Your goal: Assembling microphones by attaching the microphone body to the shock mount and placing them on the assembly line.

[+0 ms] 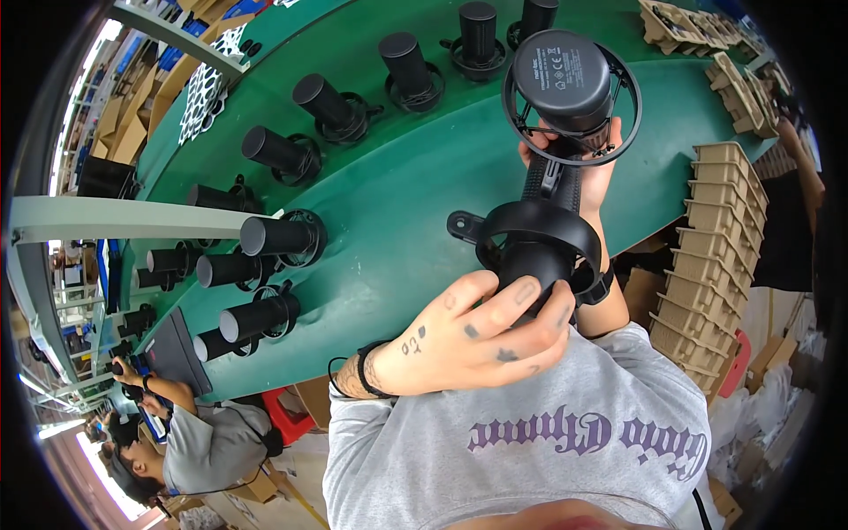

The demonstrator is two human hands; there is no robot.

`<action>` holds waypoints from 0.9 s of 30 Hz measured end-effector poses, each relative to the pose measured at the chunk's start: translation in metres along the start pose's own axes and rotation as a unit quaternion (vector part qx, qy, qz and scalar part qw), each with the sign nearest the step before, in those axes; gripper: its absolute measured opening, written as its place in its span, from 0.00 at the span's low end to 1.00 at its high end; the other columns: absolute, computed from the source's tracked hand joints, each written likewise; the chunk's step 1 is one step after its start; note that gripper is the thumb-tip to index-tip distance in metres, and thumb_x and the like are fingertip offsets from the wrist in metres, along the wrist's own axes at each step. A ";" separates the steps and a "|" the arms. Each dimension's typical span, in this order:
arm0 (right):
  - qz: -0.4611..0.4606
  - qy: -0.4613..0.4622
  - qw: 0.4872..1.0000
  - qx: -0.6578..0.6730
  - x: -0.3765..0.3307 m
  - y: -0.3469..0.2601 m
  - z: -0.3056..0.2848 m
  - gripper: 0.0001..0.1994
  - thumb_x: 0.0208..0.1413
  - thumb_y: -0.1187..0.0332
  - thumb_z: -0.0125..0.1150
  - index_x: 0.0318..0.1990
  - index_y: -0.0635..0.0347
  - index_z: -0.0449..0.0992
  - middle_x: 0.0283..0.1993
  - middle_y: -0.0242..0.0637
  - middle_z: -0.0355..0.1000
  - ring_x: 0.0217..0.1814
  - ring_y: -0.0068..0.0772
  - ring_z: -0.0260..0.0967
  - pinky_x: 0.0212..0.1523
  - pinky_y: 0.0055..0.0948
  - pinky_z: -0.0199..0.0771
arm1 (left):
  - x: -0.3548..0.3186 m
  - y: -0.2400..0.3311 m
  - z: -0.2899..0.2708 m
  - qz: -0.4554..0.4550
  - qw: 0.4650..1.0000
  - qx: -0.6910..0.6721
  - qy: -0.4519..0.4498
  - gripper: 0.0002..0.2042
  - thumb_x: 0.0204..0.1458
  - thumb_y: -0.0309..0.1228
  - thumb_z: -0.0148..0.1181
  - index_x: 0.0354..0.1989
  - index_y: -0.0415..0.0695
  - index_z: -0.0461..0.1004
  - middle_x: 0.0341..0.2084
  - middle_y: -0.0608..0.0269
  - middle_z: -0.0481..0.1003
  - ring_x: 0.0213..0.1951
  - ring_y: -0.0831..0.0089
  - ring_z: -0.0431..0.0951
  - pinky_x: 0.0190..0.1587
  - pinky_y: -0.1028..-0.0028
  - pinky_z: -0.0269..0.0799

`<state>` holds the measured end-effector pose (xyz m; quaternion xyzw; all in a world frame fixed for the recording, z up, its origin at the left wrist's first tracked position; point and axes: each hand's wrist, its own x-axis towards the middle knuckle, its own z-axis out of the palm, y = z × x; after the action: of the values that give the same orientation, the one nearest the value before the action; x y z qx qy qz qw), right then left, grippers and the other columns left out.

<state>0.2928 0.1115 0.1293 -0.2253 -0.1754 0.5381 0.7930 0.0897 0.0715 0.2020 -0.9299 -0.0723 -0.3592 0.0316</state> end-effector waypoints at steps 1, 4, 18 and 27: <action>0.006 -0.006 1.000 -0.009 0.000 -0.001 -0.002 0.34 0.59 0.36 0.35 0.39 0.62 0.71 0.32 0.35 0.67 0.35 0.31 0.67 0.40 0.37 0.75 | 0.001 -0.002 0.000 0.015 1.000 -0.004 -0.010 0.16 0.41 0.28 0.64 0.38 0.63 0.72 0.46 0.79 0.72 0.45 0.71 0.66 0.34 0.77 0.62; 0.028 -0.071 0.997 0.015 0.003 -0.005 -0.018 0.33 0.60 0.37 0.35 0.40 0.62 0.71 0.32 0.35 0.68 0.36 0.30 0.68 0.40 0.36 0.75 | 0.002 0.000 0.000 0.027 0.999 -0.042 -0.021 0.16 0.41 0.27 0.64 0.39 0.62 0.72 0.49 0.80 0.72 0.46 0.71 0.68 0.35 0.76 0.63; -0.124 0.166 0.941 -0.267 0.052 -0.145 -0.056 0.31 0.57 0.38 0.45 0.37 0.65 0.71 0.24 0.40 0.71 0.23 0.32 0.71 0.25 0.27 0.74 | -0.032 -0.030 0.012 -0.218 0.966 -0.102 -0.097 0.18 0.38 0.19 0.61 0.41 0.47 0.78 0.38 0.64 0.76 0.36 0.66 0.77 0.39 0.69 0.72; 0.088 0.181 0.976 -0.086 0.056 -0.093 -0.037 0.32 0.54 0.37 0.50 0.34 0.66 0.72 0.26 0.38 0.71 0.25 0.31 0.71 0.30 0.31 0.78 | -0.019 -0.029 0.039 -0.259 0.938 -0.217 -0.073 0.14 0.43 0.28 0.66 0.41 0.45 0.76 0.33 0.66 0.77 0.31 0.70 0.78 0.31 0.76 0.73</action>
<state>0.4043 0.1276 0.1506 -0.4012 -0.0538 0.5389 0.7387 0.0967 0.1025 0.1609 -0.8867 -0.2335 -0.2933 -0.2706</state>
